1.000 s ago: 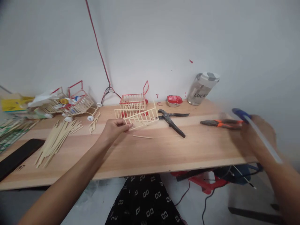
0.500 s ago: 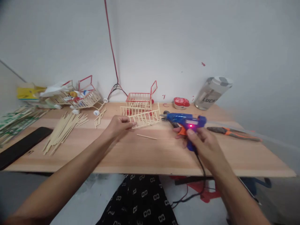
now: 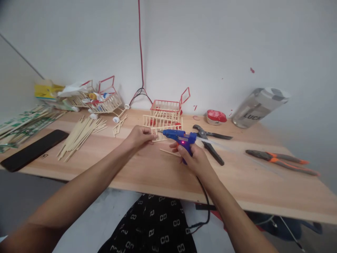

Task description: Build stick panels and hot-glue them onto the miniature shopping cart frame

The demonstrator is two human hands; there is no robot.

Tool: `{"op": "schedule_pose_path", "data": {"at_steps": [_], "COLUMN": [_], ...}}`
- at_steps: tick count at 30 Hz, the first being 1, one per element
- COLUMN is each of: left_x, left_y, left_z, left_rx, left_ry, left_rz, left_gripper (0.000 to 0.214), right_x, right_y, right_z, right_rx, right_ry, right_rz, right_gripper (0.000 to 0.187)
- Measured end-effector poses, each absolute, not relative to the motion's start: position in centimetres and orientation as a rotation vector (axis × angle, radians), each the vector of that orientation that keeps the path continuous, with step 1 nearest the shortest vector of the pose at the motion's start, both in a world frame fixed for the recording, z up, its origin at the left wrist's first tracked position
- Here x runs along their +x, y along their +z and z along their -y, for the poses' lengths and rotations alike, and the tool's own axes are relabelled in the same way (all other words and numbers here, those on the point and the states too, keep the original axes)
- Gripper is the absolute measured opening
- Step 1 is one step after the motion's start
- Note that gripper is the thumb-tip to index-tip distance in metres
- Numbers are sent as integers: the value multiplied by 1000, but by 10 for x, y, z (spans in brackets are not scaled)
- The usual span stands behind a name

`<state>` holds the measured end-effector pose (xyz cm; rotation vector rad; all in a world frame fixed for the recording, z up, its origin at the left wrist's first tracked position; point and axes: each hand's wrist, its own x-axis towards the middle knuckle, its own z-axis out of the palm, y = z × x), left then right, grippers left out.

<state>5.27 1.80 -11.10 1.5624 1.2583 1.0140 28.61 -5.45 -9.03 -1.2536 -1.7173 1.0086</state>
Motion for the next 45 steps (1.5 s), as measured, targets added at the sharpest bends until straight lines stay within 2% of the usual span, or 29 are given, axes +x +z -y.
{"op": "schedule_pose_path", "data": {"at_steps": [9,24,39,45], "left_x": [51,53,56,54], "left_y": [-106,-106,-102,-106], "left_z": [-16,-14,-12,-16], "left_rx": [1640,1588,1563,1593], "left_ry": [988,986,979,975], "left_rz": [-1377,-1387,-1397,-1405], "left_gripper": [33,35,31,36], "right_x": [286,275,273,273], "right_y": [-98,-95,-97,-99], "right_z": [50,52,52,51], "right_rx": [-1413,-1534,-1528,-1536], "right_ry": [636,446,380,366], "right_rz": [2028,2115,2137,2144], "right_gripper": [37,33,32,33]}}
